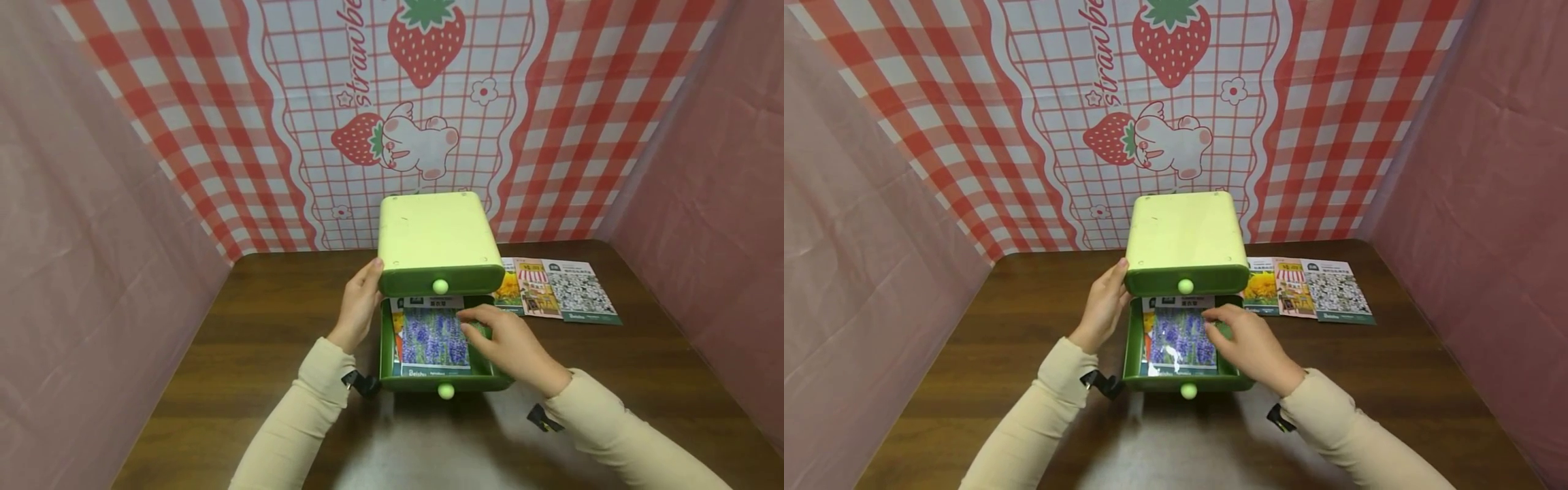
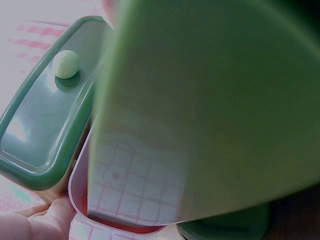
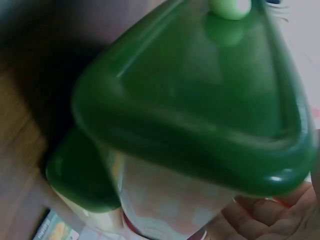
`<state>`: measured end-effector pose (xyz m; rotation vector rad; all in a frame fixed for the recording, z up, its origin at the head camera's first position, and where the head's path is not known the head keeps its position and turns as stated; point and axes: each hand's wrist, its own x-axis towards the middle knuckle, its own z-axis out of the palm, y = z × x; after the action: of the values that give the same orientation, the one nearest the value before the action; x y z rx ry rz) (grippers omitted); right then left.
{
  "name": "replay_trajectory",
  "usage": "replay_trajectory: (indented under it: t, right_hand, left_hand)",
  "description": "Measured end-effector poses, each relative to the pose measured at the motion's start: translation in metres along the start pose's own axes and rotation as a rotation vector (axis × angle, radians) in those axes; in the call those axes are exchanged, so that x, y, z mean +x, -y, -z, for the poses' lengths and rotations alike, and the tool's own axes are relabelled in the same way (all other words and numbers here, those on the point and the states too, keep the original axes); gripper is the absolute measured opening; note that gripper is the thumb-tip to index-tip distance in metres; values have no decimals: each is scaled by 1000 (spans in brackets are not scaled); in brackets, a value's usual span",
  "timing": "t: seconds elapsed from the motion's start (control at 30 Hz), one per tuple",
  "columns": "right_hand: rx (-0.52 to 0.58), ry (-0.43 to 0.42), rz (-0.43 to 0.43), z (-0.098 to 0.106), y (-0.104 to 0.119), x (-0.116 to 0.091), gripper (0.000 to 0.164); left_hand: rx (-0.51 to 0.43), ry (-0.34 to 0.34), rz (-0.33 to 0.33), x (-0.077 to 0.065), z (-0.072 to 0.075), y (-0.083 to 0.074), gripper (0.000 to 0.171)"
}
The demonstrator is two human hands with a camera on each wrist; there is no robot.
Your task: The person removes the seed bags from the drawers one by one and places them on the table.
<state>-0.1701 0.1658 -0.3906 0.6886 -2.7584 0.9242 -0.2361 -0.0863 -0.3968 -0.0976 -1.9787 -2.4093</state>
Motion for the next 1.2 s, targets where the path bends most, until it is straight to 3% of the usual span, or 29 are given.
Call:
replay_trajectory:
  t: [0.1, 0.23, 0.43, 0.9, 1.2]
  right_hand:
    - [-118, 2, 40, -6, 0, 4, 33]
    - [-220, 69, 34, -12, 1, 10, 45]
    - [-301, 153, 5, -19, -1, 15, 58]
    - [-494, 196, 21, -30, -2, 21, 79]
    - [-528, 233, 17, -34, -5, 24, 88]
  left_hand:
    - [-10, -7, 9, 0, -1, 0, 60]
    - [-9, -15, 13, 0, -1, 0, 60]
    - [-10, -14, 15, 0, -1, 1, 60]
    - [-10, -1, -1, 0, 0, 3, 60]
    - [-15, 1, -7, 1, 0, 2, 58]
